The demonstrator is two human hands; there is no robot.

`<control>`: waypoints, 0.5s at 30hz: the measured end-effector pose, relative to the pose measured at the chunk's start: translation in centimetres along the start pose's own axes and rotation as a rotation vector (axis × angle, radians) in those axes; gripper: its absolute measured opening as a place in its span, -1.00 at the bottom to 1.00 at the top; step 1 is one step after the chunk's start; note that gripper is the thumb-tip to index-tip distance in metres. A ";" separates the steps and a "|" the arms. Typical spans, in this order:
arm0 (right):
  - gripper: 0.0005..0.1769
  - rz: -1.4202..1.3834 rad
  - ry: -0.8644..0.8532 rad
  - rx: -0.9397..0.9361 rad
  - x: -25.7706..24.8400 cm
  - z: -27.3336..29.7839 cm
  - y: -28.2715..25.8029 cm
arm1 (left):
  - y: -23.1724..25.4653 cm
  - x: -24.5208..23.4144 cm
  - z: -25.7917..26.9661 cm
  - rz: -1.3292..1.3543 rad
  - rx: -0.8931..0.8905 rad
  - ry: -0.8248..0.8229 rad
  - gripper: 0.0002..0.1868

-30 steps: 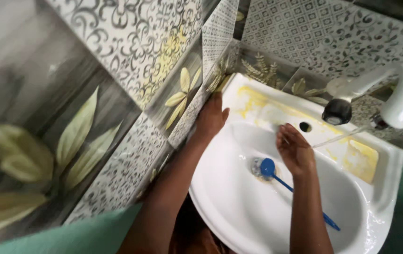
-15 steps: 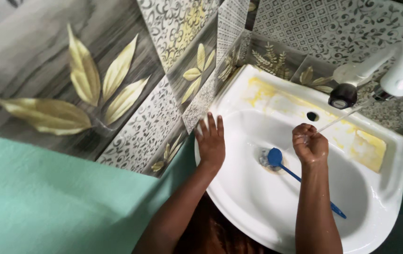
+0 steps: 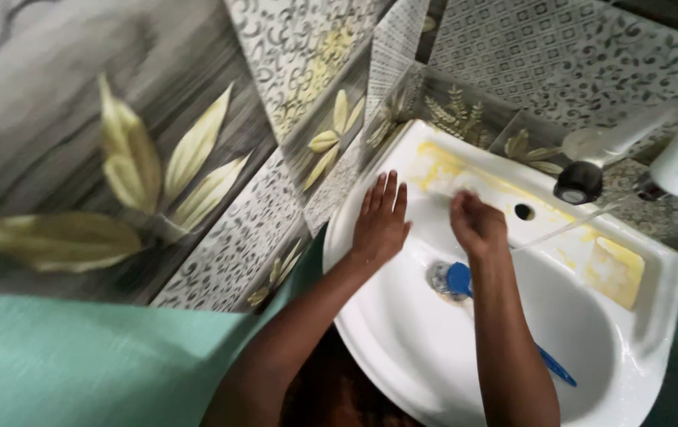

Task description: The person scrubs a white bathroom sink with a blue brush, rinses their hands, and then wipes the tiled wall above the sink with a dark cloth. The sink has visible yellow stains, and the wall features patterned tiles with leaf motifs.

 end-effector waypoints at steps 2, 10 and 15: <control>-0.78 0.219 -0.099 -0.058 4.7 -1.5 1.0 | -0.6 2.4 -3.5 -0.037 -0.005 0.007 -0.14; -0.75 0.195 -0.132 -0.258 11.0 3.3 -4.1 | -3.1 9.7 -16.4 -0.232 -0.055 -0.201 -0.22; -0.92 -0.027 0.031 -0.210 0.6 5.1 -6.7 | -2.6 10.3 -16.3 -0.407 -0.041 -0.176 -0.25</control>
Point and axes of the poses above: each hand's wrist, its own z-axis away from the middle knuckle, its own x-axis out of the palm, y = z × x, the point moved 9 cm from there along -z, towards the middle knuckle, and after that the axes turned 12 degrees about -z, right-handed, at the moved point
